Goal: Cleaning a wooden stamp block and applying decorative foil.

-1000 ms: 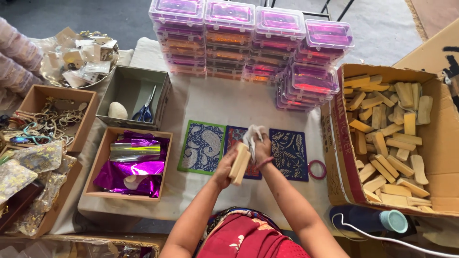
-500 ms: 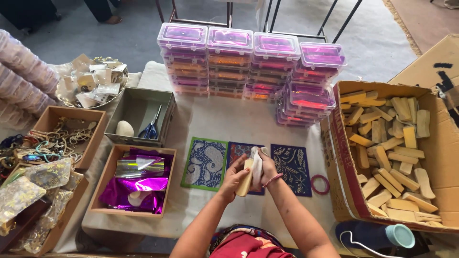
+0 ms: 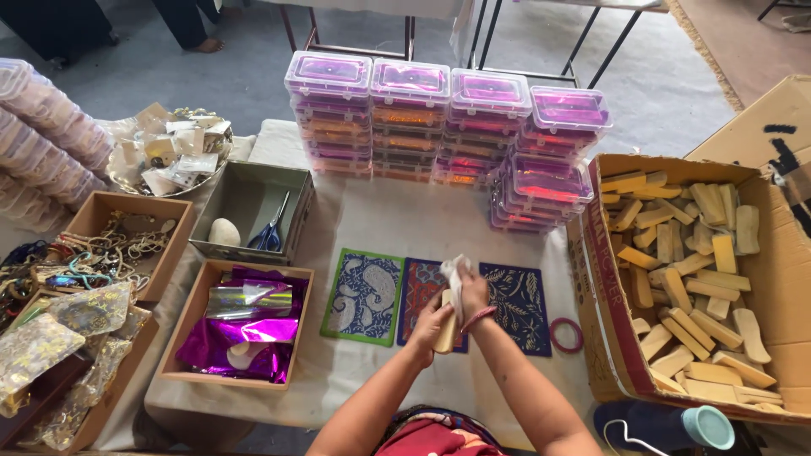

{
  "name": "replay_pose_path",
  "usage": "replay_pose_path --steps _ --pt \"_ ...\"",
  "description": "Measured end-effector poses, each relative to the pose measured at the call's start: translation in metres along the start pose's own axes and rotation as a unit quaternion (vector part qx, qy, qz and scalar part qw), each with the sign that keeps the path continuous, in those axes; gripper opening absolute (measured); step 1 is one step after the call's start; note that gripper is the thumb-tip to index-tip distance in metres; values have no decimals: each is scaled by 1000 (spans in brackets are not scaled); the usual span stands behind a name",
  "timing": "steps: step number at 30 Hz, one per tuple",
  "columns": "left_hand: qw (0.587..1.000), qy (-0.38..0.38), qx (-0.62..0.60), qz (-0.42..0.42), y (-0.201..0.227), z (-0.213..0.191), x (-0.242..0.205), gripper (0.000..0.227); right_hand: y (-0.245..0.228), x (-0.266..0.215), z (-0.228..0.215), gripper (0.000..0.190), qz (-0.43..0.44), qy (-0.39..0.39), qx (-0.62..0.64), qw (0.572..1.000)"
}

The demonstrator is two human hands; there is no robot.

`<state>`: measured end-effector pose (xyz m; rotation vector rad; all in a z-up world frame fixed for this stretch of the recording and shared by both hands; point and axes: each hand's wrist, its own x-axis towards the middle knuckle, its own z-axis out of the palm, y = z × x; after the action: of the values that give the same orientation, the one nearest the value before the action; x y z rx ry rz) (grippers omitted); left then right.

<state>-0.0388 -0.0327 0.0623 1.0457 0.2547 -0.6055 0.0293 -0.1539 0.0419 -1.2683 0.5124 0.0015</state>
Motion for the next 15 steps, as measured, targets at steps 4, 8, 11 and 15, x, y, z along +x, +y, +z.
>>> replay_pose_path --steps 4,8,11,15 --pt "994 52 -74 67 -55 -43 84 46 80 -3 -7 45 -14 -71 -18 997" --pt "975 139 -135 113 -87 -99 141 40 88 -58 -4 55 0 -104 -21 994" --pt "978 187 -62 73 -91 -107 147 41 76 -57 -11 52 153 -58 24 986" --pt "983 139 1 124 -93 -108 138 45 102 -7 -49 43 189 -14 62 980"
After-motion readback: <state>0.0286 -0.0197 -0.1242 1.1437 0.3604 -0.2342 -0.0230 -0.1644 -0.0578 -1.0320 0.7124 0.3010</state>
